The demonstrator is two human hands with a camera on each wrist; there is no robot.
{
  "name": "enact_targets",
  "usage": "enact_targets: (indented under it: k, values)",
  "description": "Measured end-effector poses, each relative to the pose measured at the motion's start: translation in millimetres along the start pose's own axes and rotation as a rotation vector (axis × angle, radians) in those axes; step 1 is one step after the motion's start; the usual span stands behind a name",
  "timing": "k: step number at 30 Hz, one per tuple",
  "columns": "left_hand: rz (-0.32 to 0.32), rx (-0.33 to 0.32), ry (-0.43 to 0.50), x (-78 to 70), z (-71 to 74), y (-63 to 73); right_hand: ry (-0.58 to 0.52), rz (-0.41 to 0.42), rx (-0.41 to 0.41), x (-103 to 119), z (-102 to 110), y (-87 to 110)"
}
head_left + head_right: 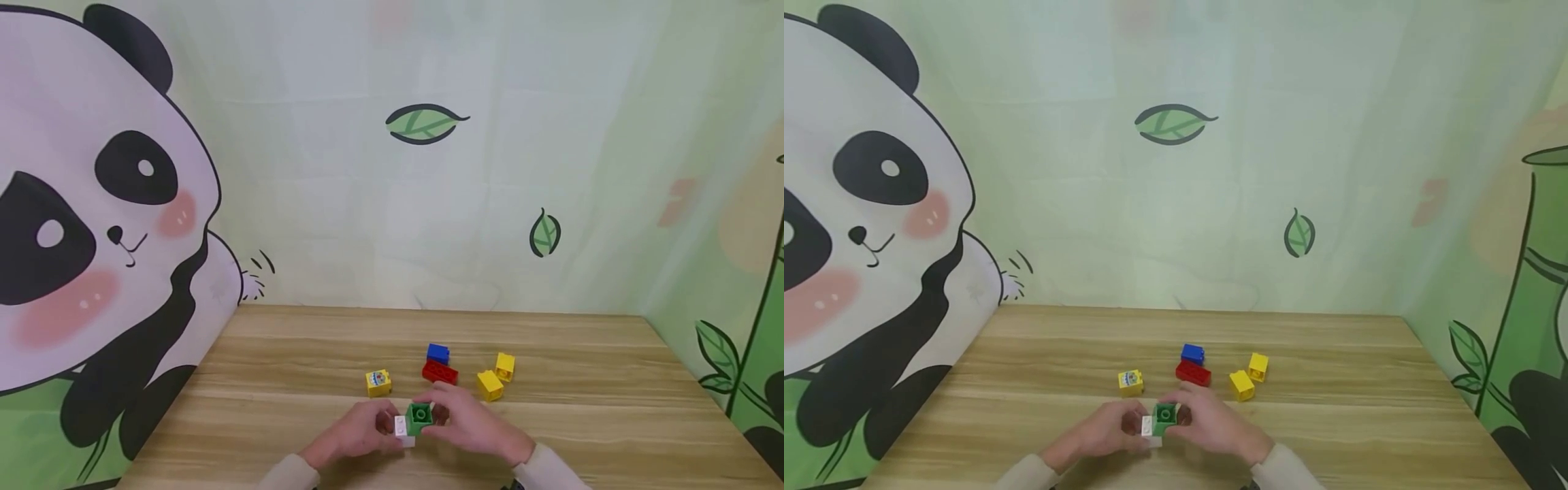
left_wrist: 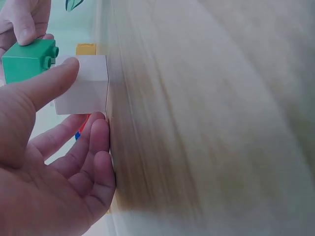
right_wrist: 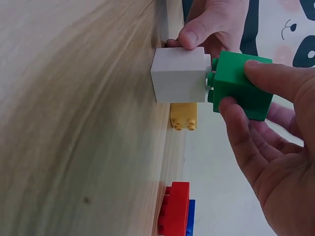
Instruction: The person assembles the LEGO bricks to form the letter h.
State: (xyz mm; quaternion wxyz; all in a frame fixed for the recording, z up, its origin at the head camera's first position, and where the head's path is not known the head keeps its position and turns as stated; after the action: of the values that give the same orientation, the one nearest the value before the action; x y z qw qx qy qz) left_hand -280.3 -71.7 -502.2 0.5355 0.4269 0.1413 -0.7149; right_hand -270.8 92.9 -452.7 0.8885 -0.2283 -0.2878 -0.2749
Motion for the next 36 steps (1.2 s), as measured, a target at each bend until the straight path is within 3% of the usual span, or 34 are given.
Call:
enact_targets:
  k: [6,18,27,36]
  values:
    - [0.014,-0.019,0.031,2.5,-0.4,-1.0,0.012,-0.012,-0.002,0,-2,-1.4]
    - [0.002,-0.002,0.081,-1.0,-0.9,0.0,-0.118,0.035,0.023,1,-8,-2.6]
    - [0.02,-0.001,0.067,1.6,-0.3,-1.6,-0.054,-0.011,0.009,-6,-9,-4.6]
    - [0.032,0.018,0.079,-0.4,-0.8,-1.6,-0.145,0.005,-0.022,-6,-12,-4.6]
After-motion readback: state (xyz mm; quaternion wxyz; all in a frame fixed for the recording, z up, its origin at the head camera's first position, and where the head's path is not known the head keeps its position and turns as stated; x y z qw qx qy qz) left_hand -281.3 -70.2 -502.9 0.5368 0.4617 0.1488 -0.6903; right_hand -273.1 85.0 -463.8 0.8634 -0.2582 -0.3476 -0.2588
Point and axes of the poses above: each hand's wrist, its own y-axis away from the middle knuckle, its own z-axis out of the back of the hand, x = y × z, the point moved 6 cm from there along -y, towards the middle knuckle, and after that the axes turned 11 degrees about z, right-handed, at the moved point
